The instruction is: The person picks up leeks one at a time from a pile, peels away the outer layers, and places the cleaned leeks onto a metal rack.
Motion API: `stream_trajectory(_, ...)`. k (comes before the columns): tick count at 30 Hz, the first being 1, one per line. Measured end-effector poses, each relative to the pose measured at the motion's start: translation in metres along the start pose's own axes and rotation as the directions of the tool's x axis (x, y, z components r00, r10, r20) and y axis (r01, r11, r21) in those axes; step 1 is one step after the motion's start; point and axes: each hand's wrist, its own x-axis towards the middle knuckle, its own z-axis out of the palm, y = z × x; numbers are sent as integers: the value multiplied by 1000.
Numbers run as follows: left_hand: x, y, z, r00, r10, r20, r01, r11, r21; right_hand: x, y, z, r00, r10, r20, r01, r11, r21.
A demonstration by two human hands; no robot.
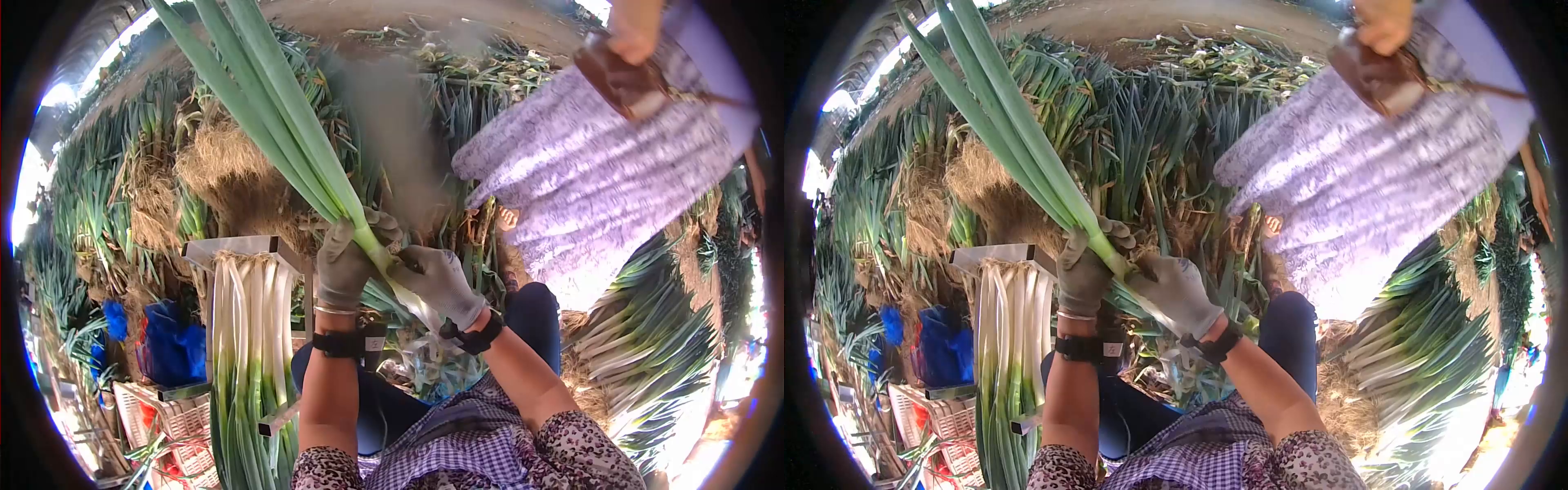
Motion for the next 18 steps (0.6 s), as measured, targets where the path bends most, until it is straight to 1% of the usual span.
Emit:
stream_trajectory(1, 1, 0, 1, 1000, 10, -5, -10, 1000, 14, 3, 0, 2, 999, -50, -10, 50, 997, -54)
stream_trajectory(2, 1, 0, -2, 1000, 14, -11, -13, 1000, 21, 4, 0, 7, 994, -106, -33, 99, 981, -167)
stream_trajectory(4, 2, -2, -7, 1000, 23, -21, -23, 999, 33, 8, 1, 16, 973, -224, -59, 184, 903, -388)
stream_trajectory(7, -1, 1, -9, 1000, 17, 22, -17, 1000, 16, 14, 22, 27, 954, -292, -59, 231, 850, -474)
stream_trajectory(8, -2, 2, -8, 1000, 13, 10, -13, 1000, 9, 16, 30, 26, 993, -119, -27, 113, 980, -164)
stream_trajectory(9, -3, 3, -7, 1000, 11, -5, -11, 1000, 1, 17, 39, 20, 997, 39, 64, -49, 987, 153)
stream_trajectory(10, -4, 4, -8, 1000, 11, -20, -11, 1000, -5, 19, 34, 16, 967, 158, 198, -231, 870, 435)
stream_trajectory(12, -2, 6, -14, 1000, 18, -6, -18, 1000, -15, 14, 20, 16, 990, 110, 89, -137, 890, 435)
stream_trajectory(13, -4, 6, -16, 1000, 13, -2, -13, 1000, -22, 6, 3, 14, 995, 93, 33, -98, 896, 433)
stream_trajectory(14, -4, 5, -17, 1000, 13, -3, -13, 999, -31, 2, -16, 14, 998, 4, -55, 14, 948, 319)
stream_trajectory(16, -4, 6, -14, 1000, 19, 0, -19, 999, -47, 4, -23, 13, 991, -123, -56, 124, 992, 25)
stream_trajectory(17, -3, 6, -13, 999, 33, -8, -33, 999, -3, 6, -25, 13, 982, -186, -42, 180, 976, -125)
stream_trajectory(18, -2, 6, -11, 999, 50, -15, -50, 998, 40, 8, -25, 14, 978, -203, -45, 189, 960, -207)
